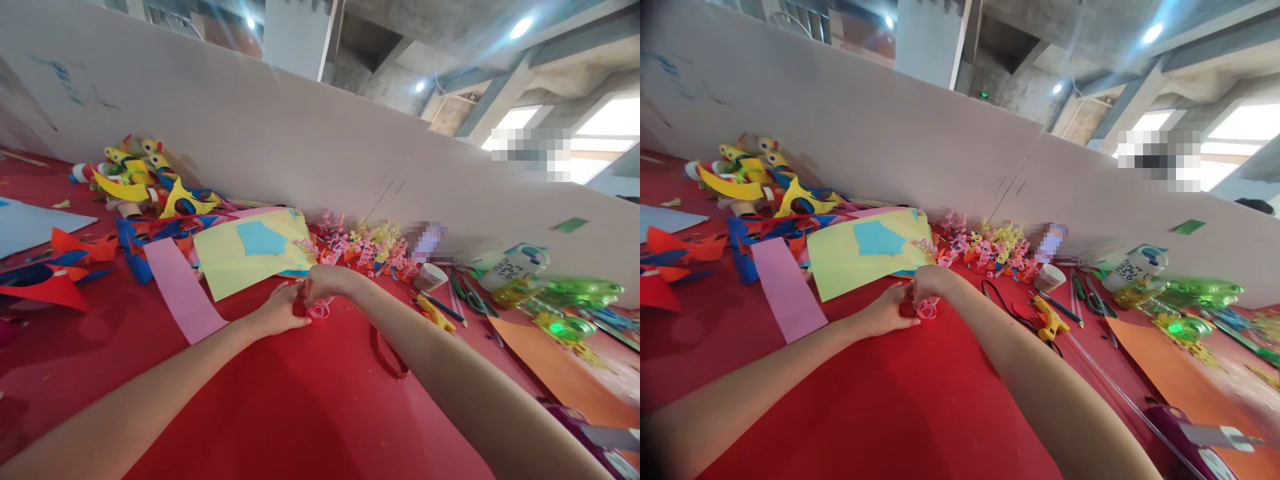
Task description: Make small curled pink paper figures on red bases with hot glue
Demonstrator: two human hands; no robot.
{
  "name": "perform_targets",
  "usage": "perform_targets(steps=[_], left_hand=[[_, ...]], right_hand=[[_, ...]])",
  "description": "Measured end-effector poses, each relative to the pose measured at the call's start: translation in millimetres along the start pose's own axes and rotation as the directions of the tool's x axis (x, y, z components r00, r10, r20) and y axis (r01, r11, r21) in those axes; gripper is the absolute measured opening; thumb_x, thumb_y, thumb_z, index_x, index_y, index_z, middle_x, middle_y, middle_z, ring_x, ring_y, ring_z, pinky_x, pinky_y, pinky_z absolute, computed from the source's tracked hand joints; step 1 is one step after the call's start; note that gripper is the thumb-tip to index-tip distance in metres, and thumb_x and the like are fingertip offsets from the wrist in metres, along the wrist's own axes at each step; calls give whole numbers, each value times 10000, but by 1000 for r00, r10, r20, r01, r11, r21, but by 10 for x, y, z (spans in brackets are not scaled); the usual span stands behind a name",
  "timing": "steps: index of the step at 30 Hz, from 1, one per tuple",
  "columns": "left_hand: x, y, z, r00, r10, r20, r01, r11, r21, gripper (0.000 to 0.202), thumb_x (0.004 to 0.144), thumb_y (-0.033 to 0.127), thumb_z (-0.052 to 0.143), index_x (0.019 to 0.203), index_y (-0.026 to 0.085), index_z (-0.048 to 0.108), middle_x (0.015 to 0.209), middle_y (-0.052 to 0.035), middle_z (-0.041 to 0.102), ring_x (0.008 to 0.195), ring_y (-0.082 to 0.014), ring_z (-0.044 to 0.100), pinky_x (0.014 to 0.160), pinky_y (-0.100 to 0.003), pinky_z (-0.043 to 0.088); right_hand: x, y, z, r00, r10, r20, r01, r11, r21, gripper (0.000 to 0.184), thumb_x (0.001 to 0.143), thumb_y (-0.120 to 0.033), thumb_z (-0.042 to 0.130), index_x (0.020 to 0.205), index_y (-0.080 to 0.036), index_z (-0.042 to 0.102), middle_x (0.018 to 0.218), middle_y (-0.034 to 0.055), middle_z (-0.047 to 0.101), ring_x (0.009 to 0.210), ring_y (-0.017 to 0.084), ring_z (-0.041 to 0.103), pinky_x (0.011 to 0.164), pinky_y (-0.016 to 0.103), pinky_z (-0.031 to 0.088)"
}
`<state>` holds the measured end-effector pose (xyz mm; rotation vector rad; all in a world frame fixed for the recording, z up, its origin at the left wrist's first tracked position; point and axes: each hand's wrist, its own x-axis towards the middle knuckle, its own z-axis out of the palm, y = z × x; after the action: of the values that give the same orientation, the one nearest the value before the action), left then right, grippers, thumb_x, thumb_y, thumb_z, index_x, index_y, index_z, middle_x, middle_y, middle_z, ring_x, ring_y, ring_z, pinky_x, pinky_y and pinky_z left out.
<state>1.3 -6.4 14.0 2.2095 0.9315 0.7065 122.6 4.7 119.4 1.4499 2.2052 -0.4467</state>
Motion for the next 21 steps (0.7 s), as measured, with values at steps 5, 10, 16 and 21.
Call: perform_targets(steps=[5,10,16,21], left_hand=[[-6,-18,19,999,3,50,-5,999,46,291,680,219,672,963,260,617,1132,-30,638,1136,-284,518,1048,-502,229],[-5,-45,38,999,-29,-33,32,996,82,441,609,263,732,1024,226,588,1111,-79,624,1076,-322,544,961,-480,365],[-2,-90,67,995,-44,-88,46,999,24,469,618,308,737,1034,195,552,1111,-105,614,1043,-317,565,895,-445,430],[2,-97,91,994,-59,-96,56,998,-34,537,599,247,744,1078,186,509,1087,-111,645,1018,-311,593,879,-445,428]], right_hand=[[105,149,-66,996,19,83,-29,992,124,274,646,-365,719,854,-189,743,747,-7,669,653,117,532,518,184,358],[163,170,-103,989,35,143,-69,968,243,345,625,-447,716,816,-161,741,676,-1,637,543,90,451,488,205,332],[270,267,-44,984,2,176,-69,923,378,276,621,-413,732,741,-165,729,568,-43,568,495,62,397,510,191,359],[321,419,71,992,-21,128,-40,888,457,283,626,-414,727,808,-197,726,604,-45,585,540,67,456,539,177,389]])
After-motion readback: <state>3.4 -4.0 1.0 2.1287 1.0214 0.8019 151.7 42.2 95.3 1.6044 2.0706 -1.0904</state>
